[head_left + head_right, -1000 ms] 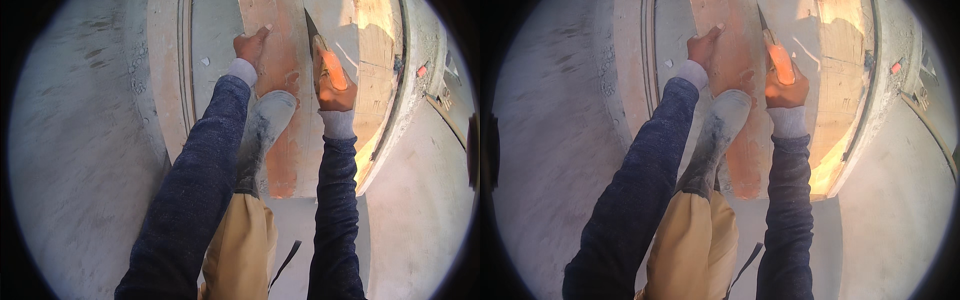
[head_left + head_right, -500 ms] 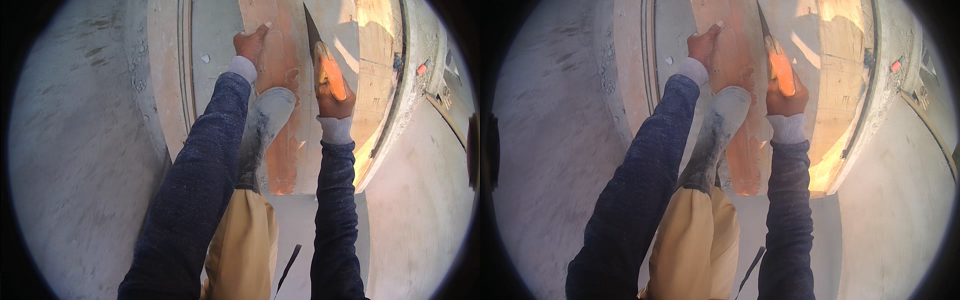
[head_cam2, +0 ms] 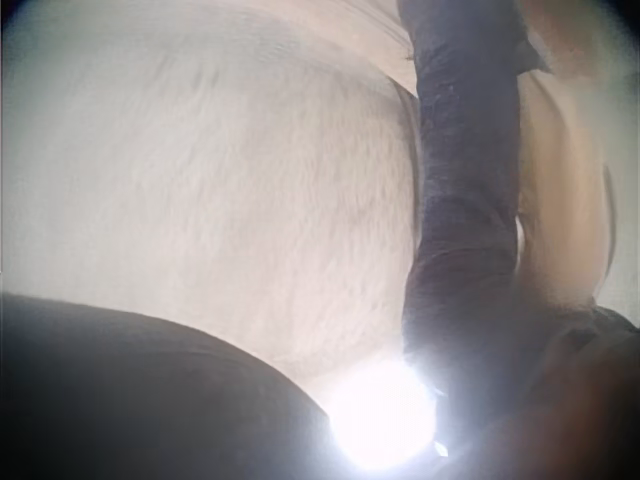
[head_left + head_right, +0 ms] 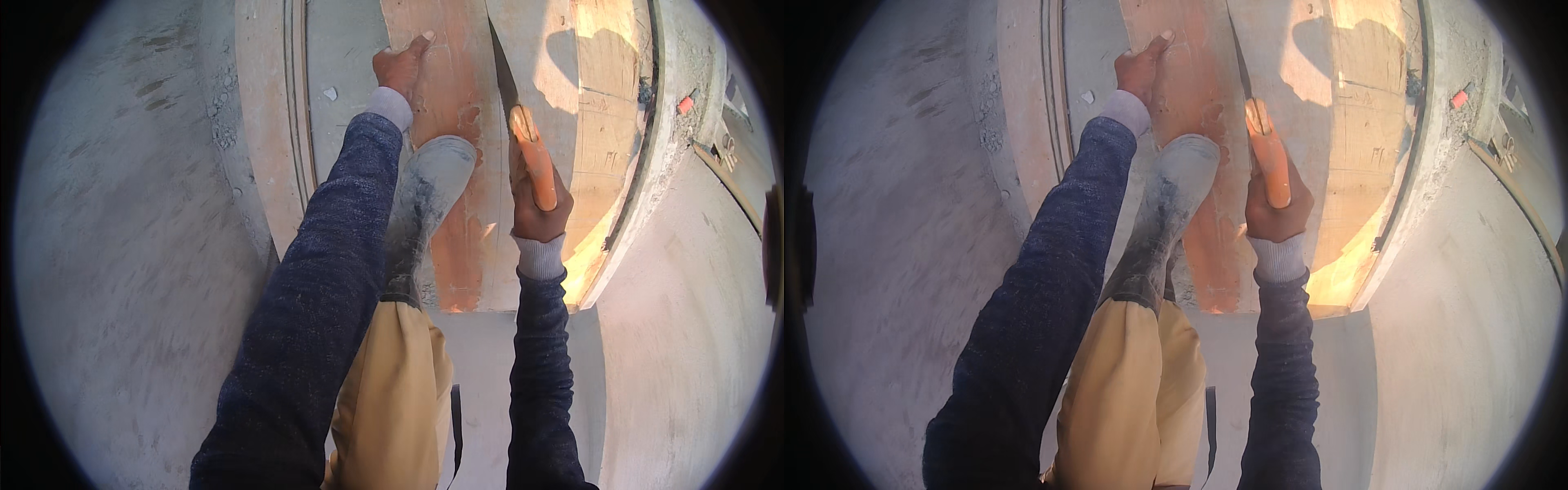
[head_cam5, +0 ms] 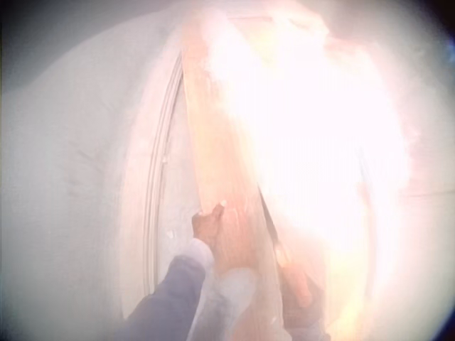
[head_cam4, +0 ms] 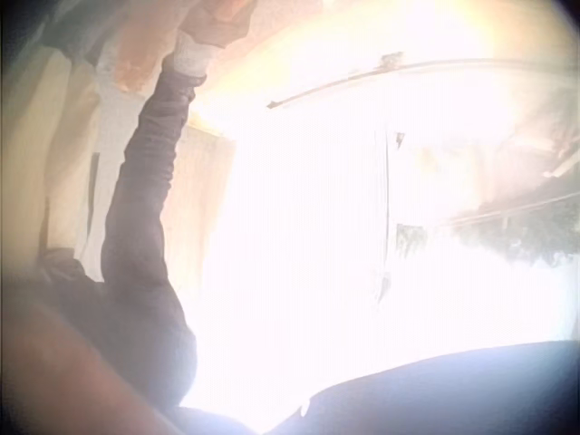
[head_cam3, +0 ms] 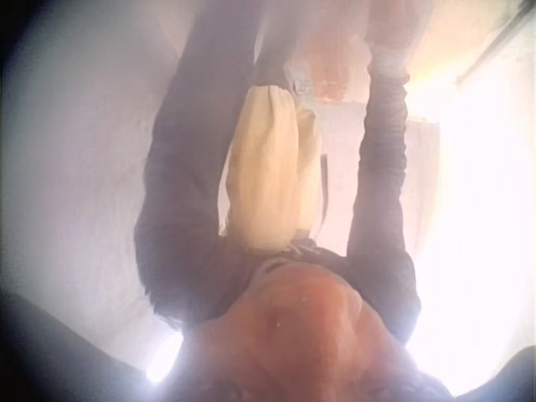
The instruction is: The person uses a hand saw to cut a long wooden plank placed on a concrete surface. They hold the plank with one hand and saw with the other, periodically repositioning the plank to continue the cut. The cut piece is separated and set aside.
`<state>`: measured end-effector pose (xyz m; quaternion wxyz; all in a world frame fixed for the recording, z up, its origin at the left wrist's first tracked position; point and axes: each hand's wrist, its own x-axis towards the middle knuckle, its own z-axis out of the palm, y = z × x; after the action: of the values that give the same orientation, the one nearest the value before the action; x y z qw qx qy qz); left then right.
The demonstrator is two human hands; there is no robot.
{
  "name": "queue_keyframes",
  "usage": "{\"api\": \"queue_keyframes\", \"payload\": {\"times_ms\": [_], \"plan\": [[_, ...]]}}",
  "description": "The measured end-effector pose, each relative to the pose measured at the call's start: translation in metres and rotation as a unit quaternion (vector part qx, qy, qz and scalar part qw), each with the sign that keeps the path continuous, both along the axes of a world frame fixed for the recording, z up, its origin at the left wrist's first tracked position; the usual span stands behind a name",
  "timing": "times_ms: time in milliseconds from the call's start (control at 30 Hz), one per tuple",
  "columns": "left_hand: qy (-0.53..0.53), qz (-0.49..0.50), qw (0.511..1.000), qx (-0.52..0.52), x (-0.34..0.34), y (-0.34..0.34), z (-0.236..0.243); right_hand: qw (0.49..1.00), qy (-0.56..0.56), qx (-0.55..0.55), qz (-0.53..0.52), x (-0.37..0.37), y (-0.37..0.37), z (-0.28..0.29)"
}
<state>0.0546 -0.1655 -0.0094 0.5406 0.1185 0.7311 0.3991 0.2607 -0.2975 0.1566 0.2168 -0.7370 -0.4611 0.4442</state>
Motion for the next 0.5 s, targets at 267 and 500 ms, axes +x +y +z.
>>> {"api": "queue_keyframes", "payload": {"times_ms": [267, 500], "plan": [[-0.023, -0.033, 0.999, -0.008, 0.002, -0.004, -0.006, 1.0, 0.002, -0.006, -0.024, 0.016, -0.054, 0.058], [-0.023, -0.005, 0.999, 0.042, -0.001, 0.001, -0.015, 1.0, -0.007, 0.021, -0.012, 0.018, -0.035, 0.031]]}}
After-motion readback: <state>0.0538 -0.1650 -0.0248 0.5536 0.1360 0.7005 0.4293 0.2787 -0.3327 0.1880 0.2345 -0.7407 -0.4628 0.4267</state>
